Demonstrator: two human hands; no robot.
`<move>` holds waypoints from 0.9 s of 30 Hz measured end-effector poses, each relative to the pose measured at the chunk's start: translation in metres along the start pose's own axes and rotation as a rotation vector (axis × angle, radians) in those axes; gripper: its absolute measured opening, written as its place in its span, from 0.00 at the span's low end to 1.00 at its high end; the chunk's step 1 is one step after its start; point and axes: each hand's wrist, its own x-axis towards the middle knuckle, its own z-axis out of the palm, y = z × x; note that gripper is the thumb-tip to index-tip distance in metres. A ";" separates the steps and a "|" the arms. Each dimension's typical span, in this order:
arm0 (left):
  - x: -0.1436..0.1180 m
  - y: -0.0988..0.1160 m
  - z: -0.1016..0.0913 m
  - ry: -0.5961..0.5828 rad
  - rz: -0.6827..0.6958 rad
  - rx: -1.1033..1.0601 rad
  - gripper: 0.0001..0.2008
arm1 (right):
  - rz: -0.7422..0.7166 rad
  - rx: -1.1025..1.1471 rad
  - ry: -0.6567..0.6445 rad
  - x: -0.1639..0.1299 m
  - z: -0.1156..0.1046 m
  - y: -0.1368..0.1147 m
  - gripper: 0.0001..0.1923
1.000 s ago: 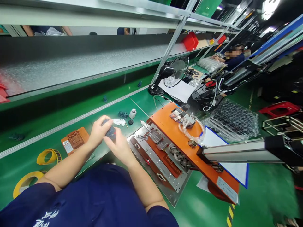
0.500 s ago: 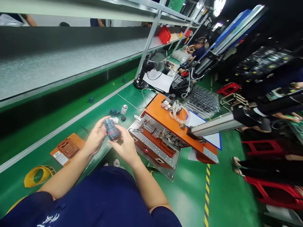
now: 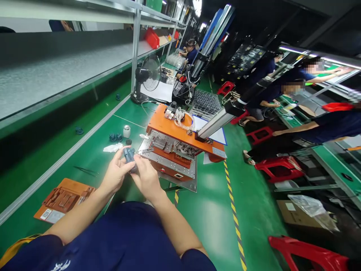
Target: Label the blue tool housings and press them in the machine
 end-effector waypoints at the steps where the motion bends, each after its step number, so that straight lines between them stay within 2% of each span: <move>1: 0.001 -0.001 0.004 0.023 -0.002 0.029 0.35 | 0.074 0.073 0.021 -0.001 -0.001 0.001 0.27; 5: 0.009 0.002 0.020 0.055 -0.020 0.166 0.28 | 0.409 0.643 0.028 -0.001 -0.011 0.005 0.30; 7: 0.011 0.004 0.028 0.042 -0.013 0.207 0.28 | 0.484 0.888 0.015 0.000 -0.019 0.009 0.30; 10: 0.015 0.000 0.042 0.034 0.012 0.237 0.29 | 0.518 1.051 0.034 0.000 -0.034 0.017 0.30; 15: 0.023 -0.018 0.066 0.042 0.011 0.310 0.30 | 0.549 1.145 0.047 -0.004 -0.054 0.039 0.29; 20: 0.030 -0.039 0.087 0.025 -0.005 0.411 0.37 | 0.557 1.085 0.105 -0.010 -0.069 0.059 0.32; 23: 0.038 -0.061 0.095 0.016 -0.085 0.396 0.44 | 0.548 1.017 0.109 -0.016 -0.074 0.074 0.32; 27: 0.054 -0.103 0.095 -0.011 -0.244 0.328 0.49 | 0.604 0.974 0.167 -0.031 -0.079 0.103 0.37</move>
